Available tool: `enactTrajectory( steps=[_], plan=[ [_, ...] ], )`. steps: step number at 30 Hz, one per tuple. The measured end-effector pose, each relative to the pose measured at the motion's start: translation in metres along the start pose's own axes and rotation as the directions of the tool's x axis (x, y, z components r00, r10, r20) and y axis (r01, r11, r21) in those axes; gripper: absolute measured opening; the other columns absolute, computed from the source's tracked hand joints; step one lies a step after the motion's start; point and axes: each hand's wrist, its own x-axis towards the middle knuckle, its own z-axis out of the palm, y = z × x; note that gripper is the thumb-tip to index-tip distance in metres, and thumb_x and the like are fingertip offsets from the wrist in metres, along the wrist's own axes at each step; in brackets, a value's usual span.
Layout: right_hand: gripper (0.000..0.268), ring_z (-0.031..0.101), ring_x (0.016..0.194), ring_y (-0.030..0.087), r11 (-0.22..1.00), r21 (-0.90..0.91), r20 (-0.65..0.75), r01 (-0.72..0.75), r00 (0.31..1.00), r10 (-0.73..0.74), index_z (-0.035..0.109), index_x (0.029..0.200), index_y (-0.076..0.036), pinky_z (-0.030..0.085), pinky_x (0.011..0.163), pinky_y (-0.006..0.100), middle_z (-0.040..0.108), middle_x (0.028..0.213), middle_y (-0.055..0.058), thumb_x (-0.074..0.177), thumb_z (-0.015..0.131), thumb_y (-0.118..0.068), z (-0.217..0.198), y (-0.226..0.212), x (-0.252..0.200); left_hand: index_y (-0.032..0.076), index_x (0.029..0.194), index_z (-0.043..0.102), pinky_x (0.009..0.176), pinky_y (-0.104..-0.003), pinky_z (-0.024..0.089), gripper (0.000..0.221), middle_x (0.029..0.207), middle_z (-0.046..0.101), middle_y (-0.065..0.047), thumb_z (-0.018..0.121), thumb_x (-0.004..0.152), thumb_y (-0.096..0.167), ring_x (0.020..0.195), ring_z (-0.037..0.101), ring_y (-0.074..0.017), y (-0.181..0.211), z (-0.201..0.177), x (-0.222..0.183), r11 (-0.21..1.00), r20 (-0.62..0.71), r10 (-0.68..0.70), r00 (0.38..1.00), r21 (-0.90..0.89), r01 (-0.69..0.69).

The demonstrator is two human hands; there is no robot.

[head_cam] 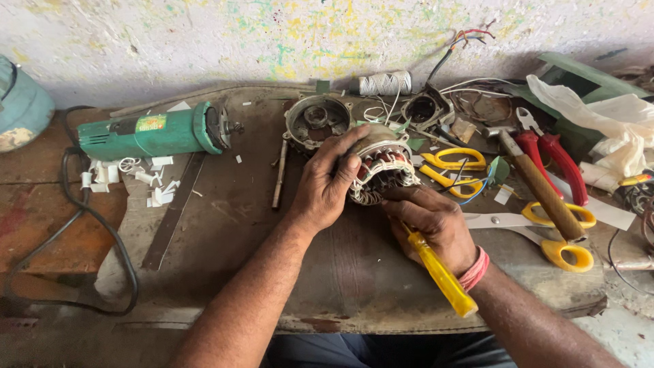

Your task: The person uses a hammer to tap a motor stator, then uses a screwdriver to adjust internal windings. They insert a rotor into the stator and later handle a circular white component, manipulating wires and parts on a cluttered workbench.

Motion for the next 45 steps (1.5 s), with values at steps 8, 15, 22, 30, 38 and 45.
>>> enactTrajectory(
  steps=[8,15,22,30,38,45],
  plan=[
    [0.021,0.074,0.088,0.027,0.997,0.069,-0.044,-0.038,0.998,0.041,0.073,0.099,-0.004,0.058,0.074,0.034,0.074,0.101,0.011,0.080,0.077,0.003,0.003,0.000,0.003,0.011,0.149,0.057,0.108,-0.034,0.052,0.053,0.132,0.065,-0.010,0.050,0.112,0.049,0.124,0.064,-0.0207,0.001,0.000,0.000,1.000,-0.011,0.007,1.000,0.025,-0.007],
    [0.019,0.071,0.080,0.028,0.994,0.092,-0.007,-0.058,0.998,0.059,0.071,0.095,-0.004,0.055,0.067,0.036,0.070,0.091,0.010,0.078,0.077,0.002,0.000,0.005,0.008,0.011,0.148,0.057,0.106,-0.033,0.052,0.050,0.134,0.065,-0.010,0.052,0.112,0.045,0.122,0.064,-0.0199,-0.001,0.000,0.000,1.000,-0.015,0.000,1.000,0.023,0.001],
    [0.020,0.069,0.072,0.029,0.999,0.049,-0.005,-0.017,1.000,0.017,0.072,0.093,-0.005,0.053,0.063,0.037,0.069,0.084,0.010,0.075,0.079,0.002,-0.005,0.005,0.006,0.011,0.146,0.059,0.097,-0.031,0.054,0.051,0.129,0.065,-0.008,0.054,0.109,0.047,0.109,0.065,-0.0159,0.001,0.004,0.001,0.998,-0.009,-0.035,0.999,-0.055,0.035],
    [0.019,0.076,0.086,0.023,0.997,0.072,-0.136,-0.008,0.990,0.018,0.069,0.097,-0.005,0.060,0.075,0.030,0.075,0.103,0.009,0.081,0.076,0.003,-0.006,0.002,-0.006,0.011,0.148,0.058,0.109,-0.034,0.051,0.052,0.135,0.065,-0.010,0.053,0.112,0.048,0.126,0.063,-0.0198,-0.002,0.001,-0.002,1.000,-0.025,0.021,0.999,0.012,-0.021],
    [0.020,0.074,0.079,0.026,1.000,0.025,-0.068,-0.018,0.998,0.019,0.069,0.095,-0.005,0.058,0.068,0.034,0.072,0.093,0.009,0.079,0.081,-0.002,0.001,0.008,-0.009,0.011,0.147,0.058,0.112,-0.035,0.050,0.052,0.138,0.065,-0.012,0.054,0.111,0.048,0.130,0.062,-0.0218,-0.001,0.001,-0.001,1.000,-0.026,0.000,1.000,0.003,0.000],
    [0.021,0.075,0.083,0.029,0.999,-0.021,-0.065,0.035,0.997,-0.037,0.064,0.095,-0.002,0.059,0.070,0.036,0.073,0.099,0.012,0.081,0.080,-0.002,0.003,0.010,-0.009,0.011,0.147,0.059,0.111,-0.035,0.051,0.052,0.136,0.067,-0.011,0.054,0.110,0.047,0.128,0.064,-0.0215,0.000,0.001,0.000,1.000,-0.019,-0.014,1.000,0.017,0.014]
  ],
)
